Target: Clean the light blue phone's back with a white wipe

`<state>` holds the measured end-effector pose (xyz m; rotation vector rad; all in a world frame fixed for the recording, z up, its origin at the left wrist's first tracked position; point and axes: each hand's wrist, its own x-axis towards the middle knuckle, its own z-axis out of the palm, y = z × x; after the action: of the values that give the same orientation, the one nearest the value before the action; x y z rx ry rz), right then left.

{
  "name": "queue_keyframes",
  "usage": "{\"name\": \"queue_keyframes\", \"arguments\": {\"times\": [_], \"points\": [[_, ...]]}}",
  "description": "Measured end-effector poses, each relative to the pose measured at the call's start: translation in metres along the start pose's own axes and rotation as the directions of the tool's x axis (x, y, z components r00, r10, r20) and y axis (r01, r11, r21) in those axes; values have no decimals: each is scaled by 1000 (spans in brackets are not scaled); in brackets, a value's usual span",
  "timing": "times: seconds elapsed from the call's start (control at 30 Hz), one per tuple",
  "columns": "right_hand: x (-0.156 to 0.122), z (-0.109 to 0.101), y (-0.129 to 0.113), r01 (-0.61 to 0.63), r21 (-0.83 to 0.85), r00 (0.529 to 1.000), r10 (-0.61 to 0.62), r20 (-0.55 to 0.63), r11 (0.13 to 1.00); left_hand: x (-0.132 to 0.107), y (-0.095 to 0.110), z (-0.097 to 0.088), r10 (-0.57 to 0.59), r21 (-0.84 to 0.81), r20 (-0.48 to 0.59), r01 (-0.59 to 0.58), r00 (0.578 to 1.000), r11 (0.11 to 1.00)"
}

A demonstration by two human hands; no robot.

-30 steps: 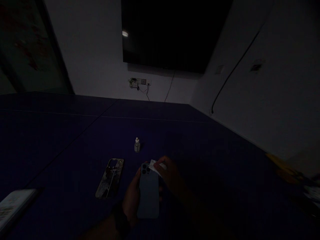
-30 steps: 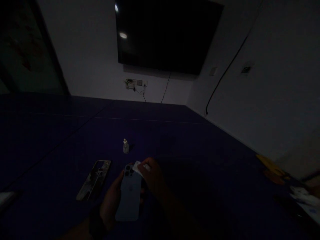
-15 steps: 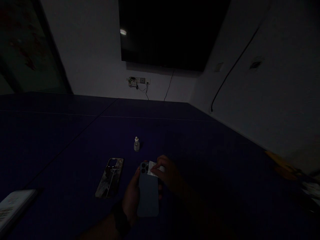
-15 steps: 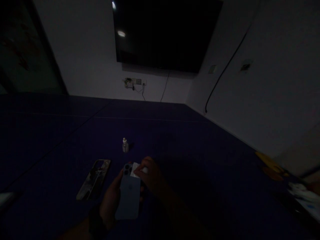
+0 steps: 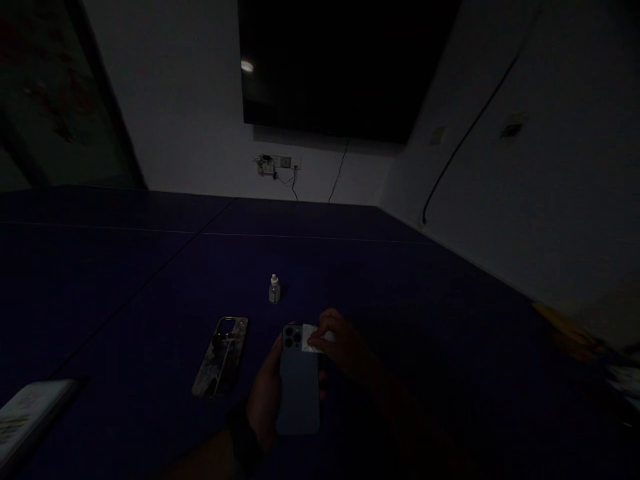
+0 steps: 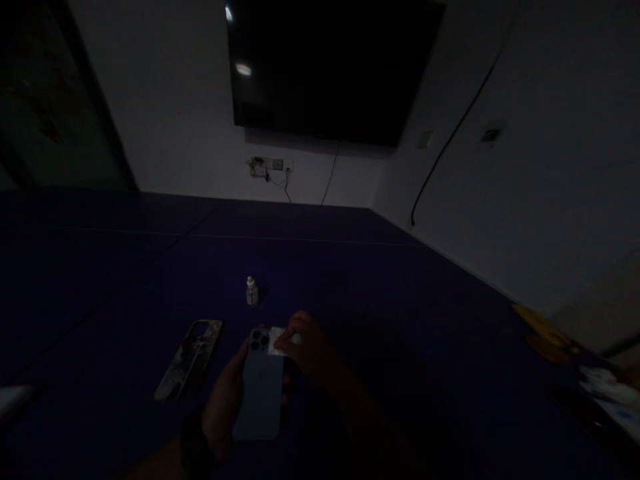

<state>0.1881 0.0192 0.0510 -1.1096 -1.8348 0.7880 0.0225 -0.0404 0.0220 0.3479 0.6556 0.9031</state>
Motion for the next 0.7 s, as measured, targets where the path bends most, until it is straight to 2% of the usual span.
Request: {"name": "queue_keyframes", "arguments": {"times": [0.1, 0.17, 0.23, 0.33, 0.4, 0.53, 0.6, 0.7], "points": [[4, 2, 3, -46, -27, 986, 41, -161, 999, -1, 0, 3, -30, 26, -32, 31, 999, 999], [5, 8, 4, -43, -24, 979, 37, -203, 999, -2, 0, 4, -18, 32, -47, 20, 999, 999], [3, 12, 3, -8, -5, 987, 7, -162, 1000, -2, 0, 4, 3, 25, -60, -2, 998, 1000], [0, 8, 3, 22, 18, 999, -22, -36, 1000, -3, 1, 4, 22, 8, -33, -21, 999, 1000], [1, 3, 5, 15, 13, 998, -15, -53, 1000, -4, 1, 5, 20, 6, -8, -20, 1000, 1000], [5, 6, 8, -6, 1, 971, 6, -240, 1000, -6, 2, 7, -12, 36, -61, 14, 998, 999], [4, 11, 6, 0, 10, 974, 2, -228, 1000, -5, 1, 6, -39, 41, -83, 42, 996, 998], [-1, 12, 3, 20, 25, 996, -18, -87, 999, -2, 0, 1, -11, -22, -51, 10, 999, 1000]]}}
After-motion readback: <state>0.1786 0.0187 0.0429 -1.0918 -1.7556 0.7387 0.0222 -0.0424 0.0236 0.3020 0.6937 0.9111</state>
